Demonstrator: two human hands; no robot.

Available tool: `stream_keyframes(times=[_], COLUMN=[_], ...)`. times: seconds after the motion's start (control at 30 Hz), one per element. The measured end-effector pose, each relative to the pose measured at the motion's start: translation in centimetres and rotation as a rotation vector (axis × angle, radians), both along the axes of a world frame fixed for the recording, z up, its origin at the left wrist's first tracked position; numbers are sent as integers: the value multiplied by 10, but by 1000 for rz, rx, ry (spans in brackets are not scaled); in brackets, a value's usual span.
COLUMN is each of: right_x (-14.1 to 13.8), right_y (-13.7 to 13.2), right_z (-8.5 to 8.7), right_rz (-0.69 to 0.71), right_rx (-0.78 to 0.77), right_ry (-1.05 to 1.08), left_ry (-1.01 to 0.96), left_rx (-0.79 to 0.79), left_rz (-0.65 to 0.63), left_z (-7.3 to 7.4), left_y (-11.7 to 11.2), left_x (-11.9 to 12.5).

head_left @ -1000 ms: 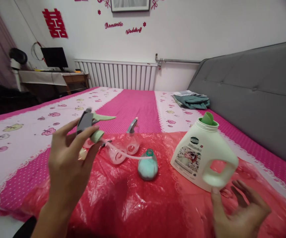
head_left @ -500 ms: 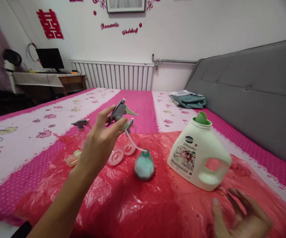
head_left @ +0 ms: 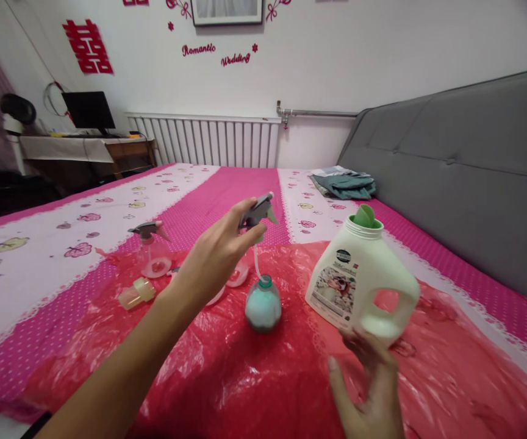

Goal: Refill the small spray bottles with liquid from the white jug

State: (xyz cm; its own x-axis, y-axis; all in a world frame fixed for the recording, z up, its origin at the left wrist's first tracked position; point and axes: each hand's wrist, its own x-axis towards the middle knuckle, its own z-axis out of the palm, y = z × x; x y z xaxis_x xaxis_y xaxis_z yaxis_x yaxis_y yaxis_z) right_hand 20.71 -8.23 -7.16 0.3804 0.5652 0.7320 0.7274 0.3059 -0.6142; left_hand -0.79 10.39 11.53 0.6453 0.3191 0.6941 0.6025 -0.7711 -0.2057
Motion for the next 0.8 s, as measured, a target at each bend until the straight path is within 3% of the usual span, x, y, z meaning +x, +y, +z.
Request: stream_keyframes(times=[0.13,0.23,0.43,0.57,0.7,0.8], right_x=[-30,-43,-29,-16,-16,-17], right_y=[3,0,-3,6,24,45], right_z=[9,11,9,20,40,46], right_rz=[61,67,93,144,215,245], right_rx=[-75,-104,-125,-115,-99,-115], right_ry=[63,170,48,-90,-22,45], left_ry=[92,117,127,85,-21,-181], left_rx=[-37,-58,-143,-216,-354,-466], left_rz=[-13,-71,-123,-130,-193,-280], left_z=[-8,-25,-62,-67,-67,-72], left_y=[-1,-5,-4,-5,-11,-13], left_x=[14,22,21,14,11,13])
